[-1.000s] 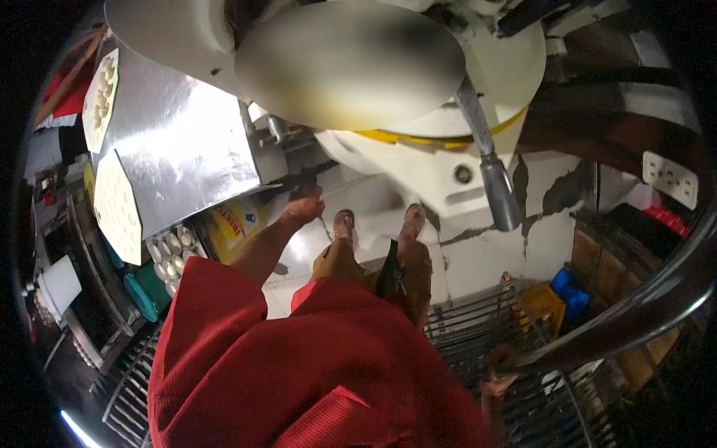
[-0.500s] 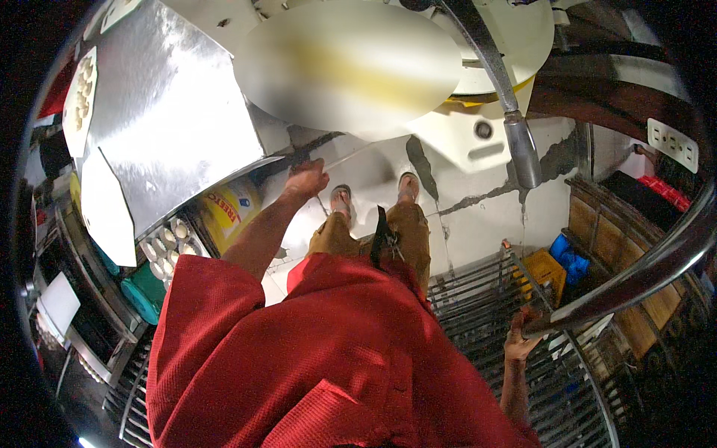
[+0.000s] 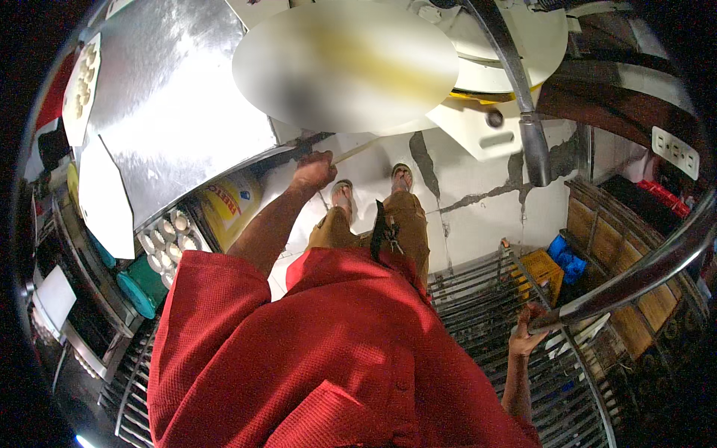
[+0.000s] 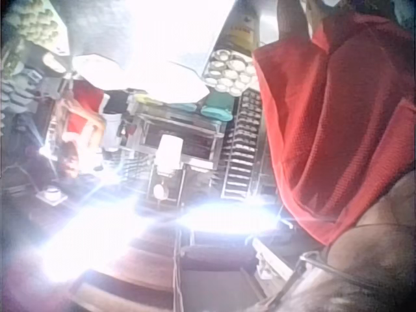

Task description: The person prepares dough balls for baking by placing paper liners into metal tins on a tray, rolling individual dough pieces by hand, and arranging the dough into the lined tins before placing the tray into a rack.

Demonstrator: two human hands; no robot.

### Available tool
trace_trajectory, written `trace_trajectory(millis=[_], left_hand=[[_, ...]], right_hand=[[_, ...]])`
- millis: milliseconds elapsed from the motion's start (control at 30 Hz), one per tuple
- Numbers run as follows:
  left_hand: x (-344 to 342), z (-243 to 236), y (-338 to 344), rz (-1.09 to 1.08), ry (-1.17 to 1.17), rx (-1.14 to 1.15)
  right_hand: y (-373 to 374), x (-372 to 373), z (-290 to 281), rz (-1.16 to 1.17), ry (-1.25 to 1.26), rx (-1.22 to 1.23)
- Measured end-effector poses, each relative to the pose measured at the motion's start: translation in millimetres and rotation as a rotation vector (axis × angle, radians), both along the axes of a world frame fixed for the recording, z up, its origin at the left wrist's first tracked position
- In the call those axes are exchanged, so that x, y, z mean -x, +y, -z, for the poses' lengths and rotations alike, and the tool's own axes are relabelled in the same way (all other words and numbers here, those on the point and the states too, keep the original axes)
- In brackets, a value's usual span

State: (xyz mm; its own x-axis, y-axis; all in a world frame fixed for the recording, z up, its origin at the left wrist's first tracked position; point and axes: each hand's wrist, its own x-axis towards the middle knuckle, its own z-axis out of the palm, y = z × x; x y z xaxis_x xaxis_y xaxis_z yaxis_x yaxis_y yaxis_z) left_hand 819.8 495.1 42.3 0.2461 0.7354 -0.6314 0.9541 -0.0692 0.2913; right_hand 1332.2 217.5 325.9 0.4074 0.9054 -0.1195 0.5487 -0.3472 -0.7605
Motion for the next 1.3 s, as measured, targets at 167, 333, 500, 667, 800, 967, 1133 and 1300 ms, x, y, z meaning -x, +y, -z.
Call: trace_trajectory(millis=[167,333,500,667,800,967,1133,1300], left_hand=[[1.8,0.1,-3.8,-0.017,-0.005,-0.033],[2.3,-3.6,-2.9,-0.033,-0.031,-0.077],[5.2,1.5,-4.2,-0.014,-0.052,-0.049],[3.9,3.6,-5.2,-0.029,-0.036,-0.071],[1.4,-3.4,-6.0,-0.040,-0.051,-0.124],[4.6,1.3,-6.1,-0.024,-0.055,-0.099],[2.7,-4.9,-4.7,-0.066,-0.058,-0.085],[1.1,-15.6,-2.5,-0.073,-0.057,-0.088]], right_hand=[[2.0,4.2,1.5,0.059,0.024,0.000],[4.5,4.3,-1.6,0.054,0.057,0.024],[-6.6,-8.6,4.0,0.071,-0.080,0.092],[-3.0,2.3,5.1,0.131,0.038,0.005],[-17.5,-20.6,13.5,0.032,-0.084,0.017],[-16.4,-24.6,15.2,0.162,0.150,-0.047],[8.3,7.7,-1.7,-0.011,0.003,0.013],[-14.3,-11.5,8.2,0.107,0.047,-0.046]])
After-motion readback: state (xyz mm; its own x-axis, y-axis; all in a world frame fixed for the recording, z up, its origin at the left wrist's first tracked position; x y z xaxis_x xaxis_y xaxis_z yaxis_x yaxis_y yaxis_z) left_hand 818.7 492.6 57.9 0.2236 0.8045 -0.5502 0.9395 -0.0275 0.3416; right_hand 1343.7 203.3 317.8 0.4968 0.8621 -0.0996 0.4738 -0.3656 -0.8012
